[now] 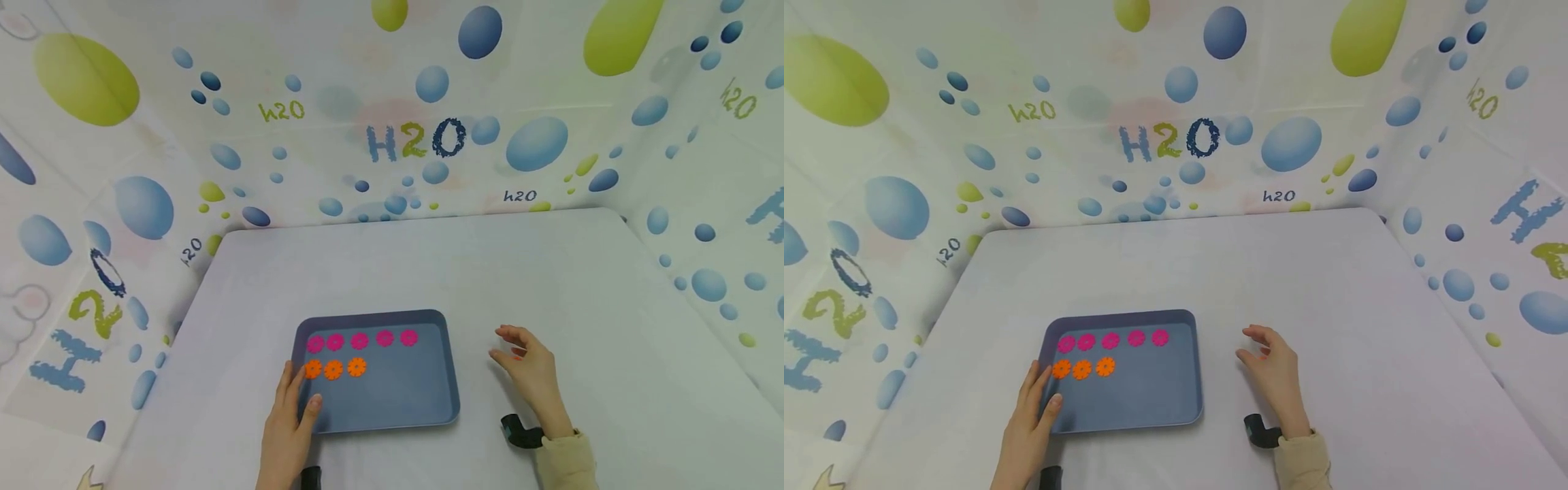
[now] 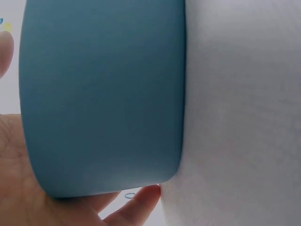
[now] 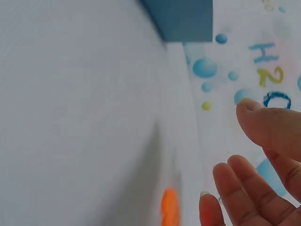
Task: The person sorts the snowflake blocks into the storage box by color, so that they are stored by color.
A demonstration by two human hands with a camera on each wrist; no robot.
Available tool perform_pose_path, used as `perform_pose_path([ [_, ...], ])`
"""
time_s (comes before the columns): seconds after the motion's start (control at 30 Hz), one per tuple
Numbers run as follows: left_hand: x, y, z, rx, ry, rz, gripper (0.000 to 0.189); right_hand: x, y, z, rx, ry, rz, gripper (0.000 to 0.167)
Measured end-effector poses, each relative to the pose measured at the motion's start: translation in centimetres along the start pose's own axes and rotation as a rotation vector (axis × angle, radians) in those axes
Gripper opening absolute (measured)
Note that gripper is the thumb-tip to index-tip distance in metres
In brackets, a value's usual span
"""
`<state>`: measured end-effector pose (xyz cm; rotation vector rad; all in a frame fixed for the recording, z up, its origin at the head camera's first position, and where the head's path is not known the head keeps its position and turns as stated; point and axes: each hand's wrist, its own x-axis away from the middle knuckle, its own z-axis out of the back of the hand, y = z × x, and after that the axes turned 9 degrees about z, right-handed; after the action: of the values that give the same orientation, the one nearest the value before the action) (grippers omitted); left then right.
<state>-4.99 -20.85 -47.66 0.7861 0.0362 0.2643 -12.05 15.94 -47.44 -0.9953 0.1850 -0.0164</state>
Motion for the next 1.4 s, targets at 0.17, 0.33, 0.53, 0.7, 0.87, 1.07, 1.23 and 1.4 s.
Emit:
perform_pose_path([
  [0.17, 0.0, 0.0, 0.1, -0.004, -0.005, 0.012, 0.058, 1.0, 1.3, 1.2, 0.041, 0.008, -0.064, 0.039],
  [0.33, 0.0, 0.1, 0.0, -0.001, -0.002, 0.009, 0.059, 1.6, 1.7, 1.8, 0.053, -0.010, -0.100, 0.042],
  [0.53, 0.0, 0.2, 0.0, -0.004, -0.009, 0.016, 0.059, 1.9, 2.0, 2.0, 0.084, -0.061, -0.110, 0.051],
  [0.7, 0.0, 0.3, 0.1, -0.003, -0.016, 0.027, 0.060, 1.7, 2.3, 1.9, 0.138, -0.064, -0.053, 0.050],
  [0.87, 0.0, 0.4, 0.1, -0.003, -0.019, 0.029, 0.060, 1.5, 2.3, 1.9, 0.189, -0.065, -0.037, 0.049],
  [1.07, -0.1, 0.4, 0.1, -0.004, -0.020, 0.029, 0.060, 1.4, 2.1, 1.9, 0.207, -0.056, -0.048, 0.048],
  [1.23, 0.0, 0.4, 0.1, -0.002, -0.009, 0.013, 0.058, 1.4, 2.1, 2.3, 0.211, -0.073, -0.073, 0.039],
  [1.4, 0.0, 0.5, 0.1, -0.001, -0.008, 0.015, 0.058, 1.3, 2.3, 2.7, 0.204, -0.095, -0.119, 0.026],
])
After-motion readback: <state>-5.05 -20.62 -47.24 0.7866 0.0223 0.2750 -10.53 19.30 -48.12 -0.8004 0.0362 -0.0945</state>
